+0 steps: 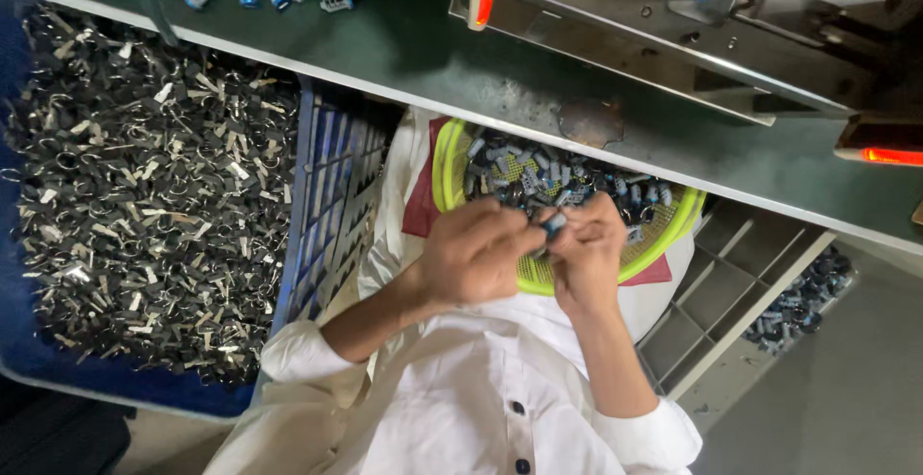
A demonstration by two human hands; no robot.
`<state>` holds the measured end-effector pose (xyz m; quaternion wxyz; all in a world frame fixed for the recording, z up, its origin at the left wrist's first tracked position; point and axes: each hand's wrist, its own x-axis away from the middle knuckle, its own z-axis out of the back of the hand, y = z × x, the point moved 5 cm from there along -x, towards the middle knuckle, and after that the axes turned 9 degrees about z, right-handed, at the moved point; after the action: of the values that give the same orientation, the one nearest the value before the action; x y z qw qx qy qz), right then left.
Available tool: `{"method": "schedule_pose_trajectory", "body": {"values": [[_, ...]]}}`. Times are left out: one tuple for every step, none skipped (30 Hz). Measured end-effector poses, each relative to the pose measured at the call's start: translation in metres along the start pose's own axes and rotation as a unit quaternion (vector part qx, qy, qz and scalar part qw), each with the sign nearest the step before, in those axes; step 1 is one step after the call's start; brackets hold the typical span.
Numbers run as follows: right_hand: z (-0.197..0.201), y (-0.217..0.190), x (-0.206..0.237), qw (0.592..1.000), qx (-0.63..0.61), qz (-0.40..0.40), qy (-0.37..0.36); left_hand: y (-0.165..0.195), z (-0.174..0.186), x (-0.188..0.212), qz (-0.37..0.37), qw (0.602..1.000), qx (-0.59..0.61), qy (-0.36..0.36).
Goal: The person picks small blue plastic connector parts one at a time from a green sieve basket, turns and pinches each part in both hands, and places it into the machine or tray above. Rejected pieces are dropped into a side bin of scrap parts.
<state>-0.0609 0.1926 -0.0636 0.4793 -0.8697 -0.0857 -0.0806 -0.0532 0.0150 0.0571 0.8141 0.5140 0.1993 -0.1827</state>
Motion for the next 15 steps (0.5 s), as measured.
{"method": "schedule_pose_trajectory", "body": {"values": [[-0.001,0.007,-0.001,0.994,-0.091,-0.064,0.012,0.007,0.008,0.000,-0.015,0.999,0.042,-0.005],[-0.004,0.011,-0.001,0.975,-0.183,-0.127,0.025,0.013,0.023,0.001,-0.019,0.996,0.090,-0.001],[-0.005,0.008,-0.004,0.975,-0.177,-0.130,0.028,0.017,0.040,0.003,-0.009,0.988,0.154,0.027],[-0.007,0.003,-0.006,0.976,-0.172,-0.131,0.031,0.017,0.059,0.005,0.011,0.969,0.235,0.075],[-0.009,-0.005,-0.009,0.977,-0.168,-0.130,0.032,0.011,0.074,0.006,0.037,0.940,0.310,0.133],[-0.010,-0.021,-0.016,0.991,-0.114,-0.063,0.014,-0.002,0.084,0.007,0.089,0.909,0.364,0.185],[-0.013,-0.039,-0.024,0.998,-0.057,0.004,-0.001,-0.018,0.086,0.009,0.146,0.877,0.406,0.214],[-0.021,-0.062,-0.036,0.992,-0.055,0.091,-0.069,-0.034,0.077,0.007,0.211,0.863,0.417,0.193],[-0.018,-0.091,-0.046,0.946,0.268,0.179,-0.024,-0.044,0.056,0.005,0.267,0.890,0.366,0.060],[-0.028,-0.109,-0.058,0.940,0.220,0.254,-0.055,-0.048,0.027,0.007,0.291,0.907,0.279,-0.118],[-0.037,-0.127,-0.070,0.926,0.169,0.323,-0.093,-0.047,-0.001,0.014,0.265,0.907,0.198,-0.260],[-0.045,-0.139,-0.085,0.892,0.236,0.376,-0.081,-0.044,-0.025,0.021,0.224,0.915,0.113,-0.316],[-0.052,-0.148,-0.101,0.851,0.301,0.424,-0.075,-0.043,-0.045,0.025,0.197,0.925,0.044,-0.323],[-0.060,-0.157,-0.117,0.803,0.363,0.468,-0.072,-0.043,-0.062,0.027,0.187,0.933,-0.003,-0.307],[-0.068,-0.163,-0.130,0.747,0.420,0.510,-0.070,-0.043,-0.076,0.028,0.175,0.940,-0.053,-0.289]]}}
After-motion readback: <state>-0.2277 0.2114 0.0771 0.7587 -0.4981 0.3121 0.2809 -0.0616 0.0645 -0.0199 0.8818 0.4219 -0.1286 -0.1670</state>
